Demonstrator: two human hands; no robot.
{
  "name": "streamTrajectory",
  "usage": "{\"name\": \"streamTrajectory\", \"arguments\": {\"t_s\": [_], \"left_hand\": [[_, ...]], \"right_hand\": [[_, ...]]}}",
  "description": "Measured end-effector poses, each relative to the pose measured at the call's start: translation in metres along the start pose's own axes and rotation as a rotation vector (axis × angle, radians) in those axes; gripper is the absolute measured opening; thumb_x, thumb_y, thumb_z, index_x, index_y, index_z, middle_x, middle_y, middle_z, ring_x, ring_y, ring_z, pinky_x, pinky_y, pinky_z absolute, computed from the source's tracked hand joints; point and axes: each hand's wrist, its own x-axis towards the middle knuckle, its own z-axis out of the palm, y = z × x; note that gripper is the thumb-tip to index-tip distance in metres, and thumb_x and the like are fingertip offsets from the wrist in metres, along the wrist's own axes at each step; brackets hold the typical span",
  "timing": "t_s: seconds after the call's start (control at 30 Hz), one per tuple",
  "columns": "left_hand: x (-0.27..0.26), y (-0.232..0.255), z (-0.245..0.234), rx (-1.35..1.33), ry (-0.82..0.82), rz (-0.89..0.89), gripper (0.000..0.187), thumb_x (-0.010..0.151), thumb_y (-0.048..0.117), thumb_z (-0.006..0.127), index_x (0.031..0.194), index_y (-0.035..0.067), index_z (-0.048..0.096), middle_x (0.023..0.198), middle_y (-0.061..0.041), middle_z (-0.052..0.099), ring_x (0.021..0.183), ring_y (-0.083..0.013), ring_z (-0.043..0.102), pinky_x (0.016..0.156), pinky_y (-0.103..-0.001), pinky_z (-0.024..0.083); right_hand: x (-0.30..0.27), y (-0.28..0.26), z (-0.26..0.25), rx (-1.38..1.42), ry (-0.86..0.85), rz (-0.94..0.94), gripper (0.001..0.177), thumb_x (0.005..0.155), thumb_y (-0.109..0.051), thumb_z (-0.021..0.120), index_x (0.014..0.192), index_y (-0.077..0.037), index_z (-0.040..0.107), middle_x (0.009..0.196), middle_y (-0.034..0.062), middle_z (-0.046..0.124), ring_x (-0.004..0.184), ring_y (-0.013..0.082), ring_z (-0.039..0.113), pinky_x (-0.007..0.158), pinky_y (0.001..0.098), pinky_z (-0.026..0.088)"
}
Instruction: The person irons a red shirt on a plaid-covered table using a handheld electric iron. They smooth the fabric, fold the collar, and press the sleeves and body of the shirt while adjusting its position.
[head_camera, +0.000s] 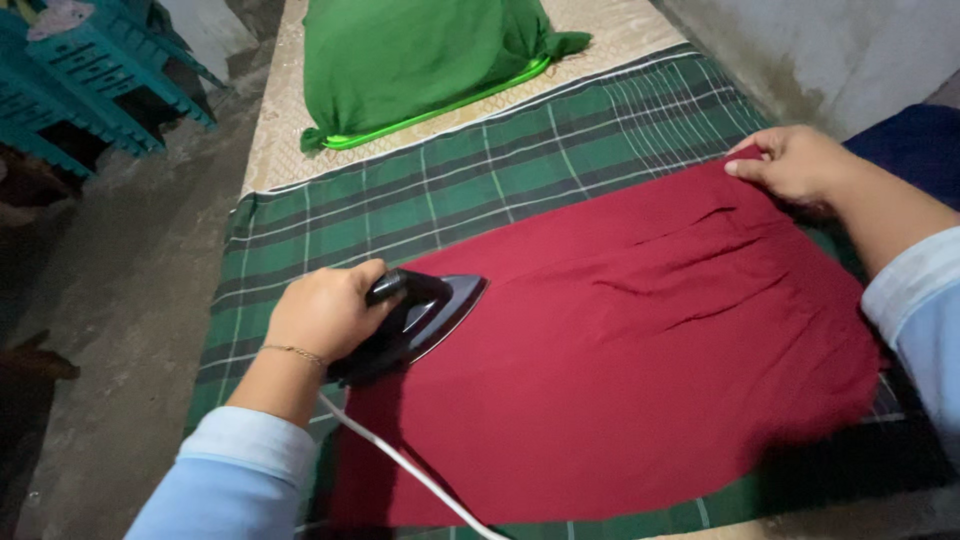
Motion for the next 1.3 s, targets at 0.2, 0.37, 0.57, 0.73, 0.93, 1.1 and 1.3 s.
{"name": "streamTrajectory", "arguments": {"t_s": [0.2, 0.37, 0.57, 0.73, 0.93, 1.1, 1.3], "left_hand": [[0.024, 0.014, 0.009, 0.02, 0.051, -0.048, 0.034, 0.096, 0.055, 0.07, 0.104, 0.022, 0.073, 0.093, -0.017, 0.079, 0.089, -0.0437, 0.074, 0.077, -0.056, 0.059], [0.054, 0.039, 0.01, -0.059, 0.015, 0.042, 0.028, 0.094, 0.05, 0.07, 0.107, 0.026, 0.075, 0.097, -0.013, 0.079, 0.095, -0.0413, 0.074, 0.08, -0.055, 0.058], [0.07, 0.056, 0.006, -0.035, 0.047, 0.109, 0.026, 0.095, 0.049, 0.07, 0.107, 0.027, 0.076, 0.094, -0.012, 0.078, 0.092, -0.04, 0.074, 0.078, -0.055, 0.059], [0.082, 0.062, 0.015, -0.019, 0.064, 0.208, 0.026, 0.093, 0.048, 0.072, 0.103, 0.025, 0.075, 0.09, -0.012, 0.078, 0.09, -0.0396, 0.074, 0.076, -0.055, 0.058], [0.104, 0.093, 0.017, -0.1, 0.128, 0.4, 0.027, 0.094, 0.051, 0.072, 0.101, 0.025, 0.074, 0.088, -0.013, 0.078, 0.088, -0.0407, 0.074, 0.075, -0.056, 0.058], [0.137, 0.132, 0.023, -0.162, 0.144, 0.476, 0.026, 0.093, 0.05, 0.073, 0.098, 0.024, 0.075, 0.089, -0.012, 0.078, 0.088, -0.0401, 0.074, 0.076, -0.056, 0.058], [0.167, 0.196, 0.02, -0.149, 0.141, 0.57, 0.024, 0.09, 0.046, 0.075, 0.102, 0.026, 0.075, 0.09, -0.012, 0.078, 0.091, -0.0396, 0.074, 0.078, -0.055, 0.058]], "right_hand": [[-0.009, -0.004, 0.003, -0.277, 0.128, 0.174, 0.042, 0.11, -0.042, 0.07, 0.115, -0.002, 0.08, 0.091, 0.0217, 0.075, 0.071, 0.0309, 0.064, 0.063, 0.049, 0.053], [-0.009, -0.016, 0.007, -0.507, 0.205, 0.18, 0.051, 0.11, -0.054, 0.066, 0.126, -0.007, 0.08, 0.089, 0.0301, 0.077, 0.063, 0.04, 0.07, 0.063, 0.0506, 0.056], [0.001, 0.008, 0.005, -0.574, 0.279, 0.032, 0.052, 0.111, -0.052, 0.068, 0.114, -0.003, 0.086, 0.101, 0.0313, 0.077, 0.091, 0.044, 0.074, 0.086, 0.049, 0.057], [0.003, 0.017, 0.004, -0.589, 0.313, 0.094, 0.058, 0.108, -0.059, 0.069, 0.106, -0.002, 0.084, 0.102, 0.0305, 0.077, 0.095, 0.0452, 0.074, 0.09, 0.0499, 0.057], [-0.01, -0.004, 0.005, -0.576, 0.316, 0.181, 0.064, 0.105, -0.062, 0.073, 0.089, 0.0, 0.079, 0.091, 0.0266, 0.077, 0.086, 0.0422, 0.074, 0.083, 0.0498, 0.057], [-0.028, -0.002, -0.003, -0.342, 0.242, 0.146, 0.048, 0.102, -0.047, 0.077, 0.112, 0.0, 0.074, 0.096, 0.0202, 0.077, 0.081, 0.0325, 0.072, 0.073, 0.047, 0.058], [-0.048, 0.031, -0.011, 0.215, 0.18, 0.007, 0.041, 0.101, -0.021, 0.075, 0.132, -0.001, 0.059, 0.099, 0.0078, 0.072, 0.073, 0.0135, 0.061, 0.059, 0.0341, 0.048]]}}
